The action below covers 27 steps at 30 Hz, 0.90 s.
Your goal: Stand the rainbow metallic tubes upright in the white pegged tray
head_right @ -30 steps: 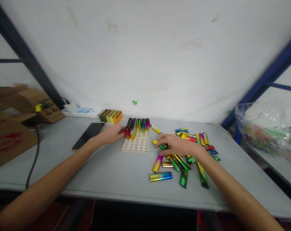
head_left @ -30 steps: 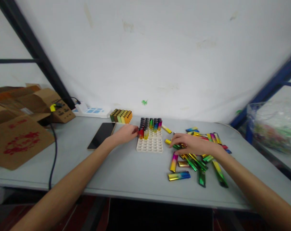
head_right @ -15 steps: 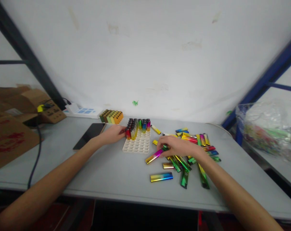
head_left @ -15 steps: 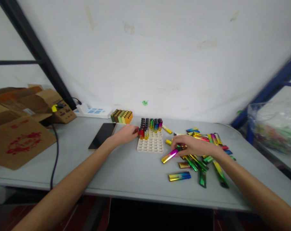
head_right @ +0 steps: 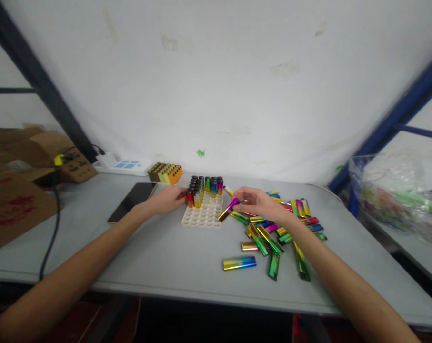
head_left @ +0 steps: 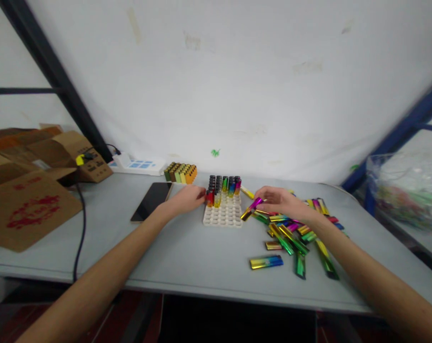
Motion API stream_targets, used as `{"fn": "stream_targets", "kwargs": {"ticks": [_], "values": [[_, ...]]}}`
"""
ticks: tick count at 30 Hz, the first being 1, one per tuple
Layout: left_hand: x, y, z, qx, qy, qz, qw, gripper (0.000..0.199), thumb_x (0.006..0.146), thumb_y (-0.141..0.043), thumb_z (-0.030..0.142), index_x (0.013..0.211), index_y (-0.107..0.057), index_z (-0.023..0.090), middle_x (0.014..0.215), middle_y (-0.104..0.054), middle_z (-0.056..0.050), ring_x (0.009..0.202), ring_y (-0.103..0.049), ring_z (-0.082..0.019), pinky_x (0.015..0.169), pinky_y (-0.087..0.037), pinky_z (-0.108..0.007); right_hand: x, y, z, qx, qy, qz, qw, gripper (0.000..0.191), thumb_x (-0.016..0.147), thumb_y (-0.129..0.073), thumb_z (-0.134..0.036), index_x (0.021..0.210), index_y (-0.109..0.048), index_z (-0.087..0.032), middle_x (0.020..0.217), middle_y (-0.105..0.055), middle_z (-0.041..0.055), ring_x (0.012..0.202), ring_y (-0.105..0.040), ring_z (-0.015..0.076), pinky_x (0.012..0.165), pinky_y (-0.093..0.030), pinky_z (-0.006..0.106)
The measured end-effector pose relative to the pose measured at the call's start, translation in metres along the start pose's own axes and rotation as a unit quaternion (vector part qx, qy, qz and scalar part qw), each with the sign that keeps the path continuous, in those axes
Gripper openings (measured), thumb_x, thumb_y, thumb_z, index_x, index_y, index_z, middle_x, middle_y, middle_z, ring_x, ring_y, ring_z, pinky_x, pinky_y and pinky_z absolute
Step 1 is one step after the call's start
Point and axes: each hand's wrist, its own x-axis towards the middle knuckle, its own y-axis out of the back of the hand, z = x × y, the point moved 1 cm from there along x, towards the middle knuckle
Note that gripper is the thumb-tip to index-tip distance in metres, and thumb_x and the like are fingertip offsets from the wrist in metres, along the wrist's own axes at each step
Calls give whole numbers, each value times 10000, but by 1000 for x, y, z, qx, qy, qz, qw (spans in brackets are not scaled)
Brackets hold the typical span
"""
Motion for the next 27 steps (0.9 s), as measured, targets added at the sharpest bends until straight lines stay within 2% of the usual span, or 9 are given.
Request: {"fn": "stream_targets", "kwargs": {"ticks": [5,7,10,13,17,19,22,24,27], "values": [[-1,2,2,-9,0,0,1000,195,882,-490,239,839,-670,178,807,-735,-71,763,-672,-205,670,-449,-279,8,0,-11,31,-7,79,996,352,792,-775,-422,1054,-714,-196,1008,-721,64,910,-665,200,855,-518,369],[-1,1,0,-8,-5,2,1000,202,882,-482,244,851,-670,178,808,-734,-74,765,-675,-210,668,-449,-283,10,-3,-10,41,-1,102,994,328,806,-761,-440,1014,-723,-190,956,-714,54,868,-654,189,821,-518,352],[1,-3,-4,-8,-11,5,1000,210,886,-476,264,842,-666,185,807,-732,-74,772,-679,-213,665,-448,-282,10,-13,-4,93,-2,133,987,327,823,-742,-461,1018,-684,-205,985,-699,46,867,-653,183,811,-525,341],[3,-6,-7,-8,-12,7,1000,221,893,-467,278,834,-660,188,799,-729,-75,761,-681,-210,654,-442,-281,7,-25,-2,191,-21,109,975,334,865,-683,-503,1061,-575,-254,1010,-699,36,835,-677,188,790,-548,366],[3,-7,-9,-14,-17,8,1000,220,889,-463,274,839,-659,187,801,-729,-80,766,-682,-215,660,-440,-286,3,-38,-4,233,-14,90,968,317,923,-595,-534,1086,-473,-291,802,-641,-39,603,-600,130,654,-558,324],[3,-6,-8,-15,-20,8,1000,217,886,-463,270,839,-657,187,801,-729,-78,768,-683,-215,669,-442,-288,1,-43,-5,207,-18,97,973,325,928,-573,-558,1084,-462,-295,760,-597,-59,520,-512,105,514,-506,259],[3,-6,-8,-8,-23,8,1000,218,885,-455,271,831,-651,191,796,-726,-74,762,-681,-219,671,-440,-294,0,-48,-5,170,-39,108,979,347,926,-550,-596,1085,-465,-300,706,-534,-75,463,-378,81,379,-307,176],[3,-7,-9,-2,-22,10,1000,219,885,-451,278,828,-646,195,795,-725,-72,763,-680,-223,664,-437,-296,0,-51,-5,162,-57,128,977,360,920,-551,-609,1077,-485,-292,679,-504,-75,470,-337,74,390,-217,166],[4,-8,-10,2,-20,11,1000,219,885,-450,283,815,-640,197,787,-721,-68,755,-675,-221,656,-434,-294,2,-54,-4,183,-53,168,967,378,897,-591,-607,1016,-519,-256,677,-489,-62,517,-352,74,442,-225,178]]}}
